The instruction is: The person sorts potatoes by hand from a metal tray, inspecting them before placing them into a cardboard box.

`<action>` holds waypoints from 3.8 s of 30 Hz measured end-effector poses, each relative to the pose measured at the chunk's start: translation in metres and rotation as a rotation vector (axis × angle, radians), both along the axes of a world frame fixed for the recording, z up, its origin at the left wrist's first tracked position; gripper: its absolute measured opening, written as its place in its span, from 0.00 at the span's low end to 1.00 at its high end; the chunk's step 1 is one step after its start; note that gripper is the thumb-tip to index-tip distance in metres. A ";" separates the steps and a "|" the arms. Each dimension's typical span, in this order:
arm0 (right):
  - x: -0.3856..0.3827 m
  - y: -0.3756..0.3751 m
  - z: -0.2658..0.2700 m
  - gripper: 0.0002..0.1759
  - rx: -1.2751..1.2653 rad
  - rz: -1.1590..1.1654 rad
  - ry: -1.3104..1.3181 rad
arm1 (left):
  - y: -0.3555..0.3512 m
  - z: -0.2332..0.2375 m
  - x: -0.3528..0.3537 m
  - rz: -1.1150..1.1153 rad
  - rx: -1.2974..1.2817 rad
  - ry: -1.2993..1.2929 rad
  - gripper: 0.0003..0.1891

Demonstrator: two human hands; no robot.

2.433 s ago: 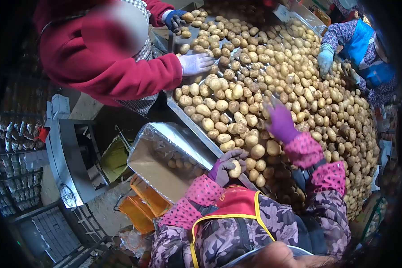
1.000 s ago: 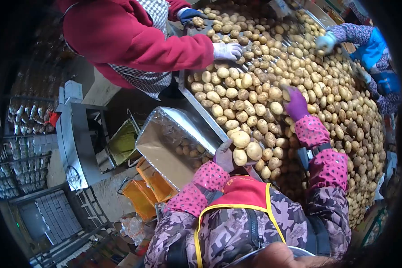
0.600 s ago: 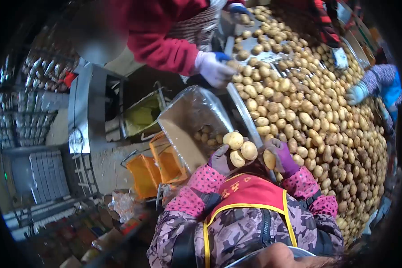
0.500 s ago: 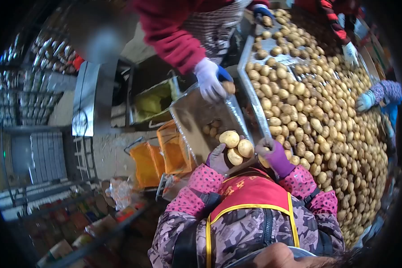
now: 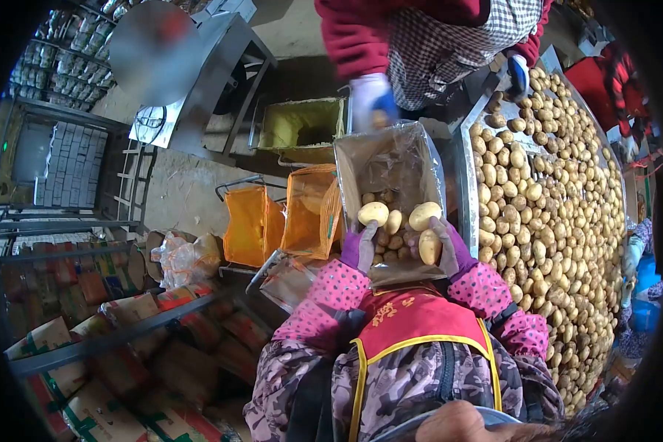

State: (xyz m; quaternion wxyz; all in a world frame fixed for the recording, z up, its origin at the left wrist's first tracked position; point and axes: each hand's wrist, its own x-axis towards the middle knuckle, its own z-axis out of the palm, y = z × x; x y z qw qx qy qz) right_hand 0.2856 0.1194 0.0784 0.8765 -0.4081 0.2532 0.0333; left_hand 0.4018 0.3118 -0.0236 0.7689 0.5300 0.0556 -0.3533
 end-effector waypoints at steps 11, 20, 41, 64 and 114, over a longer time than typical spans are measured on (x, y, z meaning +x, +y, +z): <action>0.014 0.046 0.010 0.42 -0.612 -0.133 -0.104 | -0.009 0.045 -0.016 0.000 -0.440 0.532 0.31; 0.021 0.078 -0.031 0.48 -1.477 0.537 -0.422 | 0.034 0.023 -0.023 0.244 -0.315 0.613 0.29; -0.039 0.016 -0.009 0.26 -1.140 0.341 -0.036 | 0.226 -0.044 0.138 0.781 0.021 0.264 0.26; -0.201 -0.240 -0.024 0.58 -1.494 -0.158 0.841 | -0.340 0.059 -0.116 -1.448 0.668 -1.747 0.45; -0.181 -0.288 -0.074 0.20 -1.537 0.285 0.769 | -0.268 0.046 -0.115 -1.370 0.295 -1.869 0.30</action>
